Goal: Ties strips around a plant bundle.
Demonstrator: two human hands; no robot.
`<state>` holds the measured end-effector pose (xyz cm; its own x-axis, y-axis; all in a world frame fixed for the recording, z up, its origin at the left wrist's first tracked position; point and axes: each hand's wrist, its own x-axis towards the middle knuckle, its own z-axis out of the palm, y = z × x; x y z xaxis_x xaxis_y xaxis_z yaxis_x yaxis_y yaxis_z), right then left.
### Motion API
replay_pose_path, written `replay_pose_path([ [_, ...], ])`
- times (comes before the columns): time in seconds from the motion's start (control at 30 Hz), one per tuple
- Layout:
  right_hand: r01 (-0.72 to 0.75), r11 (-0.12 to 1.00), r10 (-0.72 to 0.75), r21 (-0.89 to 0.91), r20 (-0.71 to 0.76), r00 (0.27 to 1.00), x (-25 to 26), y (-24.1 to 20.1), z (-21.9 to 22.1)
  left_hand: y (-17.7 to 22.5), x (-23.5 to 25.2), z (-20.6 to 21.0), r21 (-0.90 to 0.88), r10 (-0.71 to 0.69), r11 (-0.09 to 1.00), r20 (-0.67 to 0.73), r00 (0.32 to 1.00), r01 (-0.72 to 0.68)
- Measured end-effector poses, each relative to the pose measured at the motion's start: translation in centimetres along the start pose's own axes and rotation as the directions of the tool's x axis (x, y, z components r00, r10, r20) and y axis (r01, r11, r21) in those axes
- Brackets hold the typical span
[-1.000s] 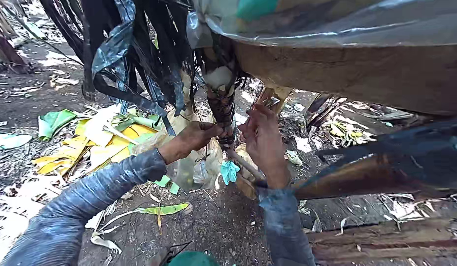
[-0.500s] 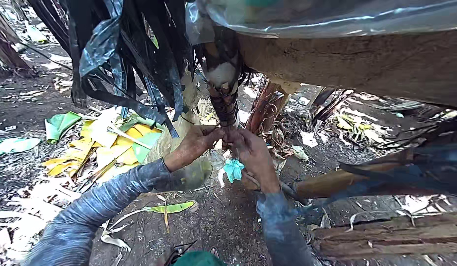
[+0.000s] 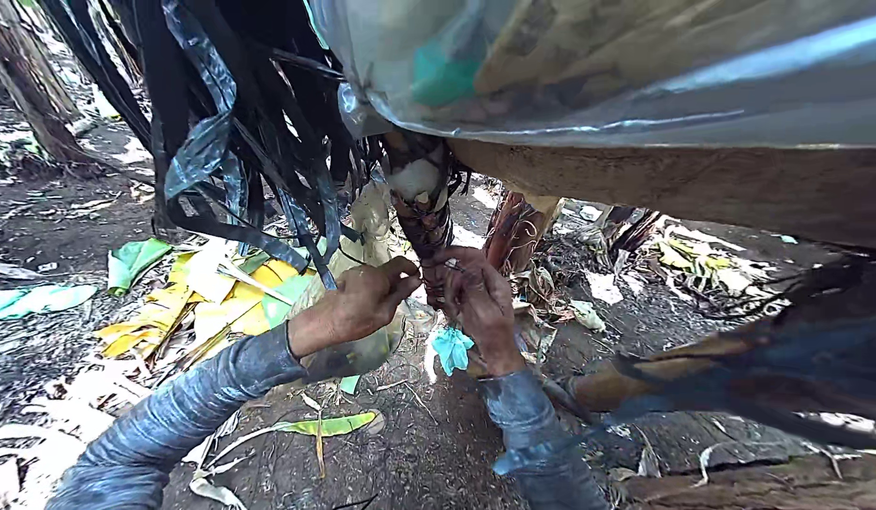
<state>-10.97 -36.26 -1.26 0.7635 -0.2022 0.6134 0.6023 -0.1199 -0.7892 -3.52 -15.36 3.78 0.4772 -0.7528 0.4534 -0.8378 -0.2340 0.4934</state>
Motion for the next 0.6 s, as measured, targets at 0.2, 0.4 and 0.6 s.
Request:
replay_pose_path([
  [0.2,-0.263,0.952,0.245,0.157,0.123,0.962,4.0,0.2,-3.3,-4.4,0.4,-1.5,0.361,0.093,0.93,-0.071,0.993,-0.062],
  [0.4,0.182,0.869,-0.021,-0.459,0.335,0.942,-1.7,-0.4,-1.3,-2.1,-1.0,-1.2,-0.616,-0.229,0.746,0.116,0.967,0.251],
  [0.6,0.513,0.513,-0.412,-0.688,0.327,0.851,-1.0,-3.0,0.6,-1.4,-0.2,-0.2,-0.503,-0.033,0.855,0.192,0.981,0.127],
])
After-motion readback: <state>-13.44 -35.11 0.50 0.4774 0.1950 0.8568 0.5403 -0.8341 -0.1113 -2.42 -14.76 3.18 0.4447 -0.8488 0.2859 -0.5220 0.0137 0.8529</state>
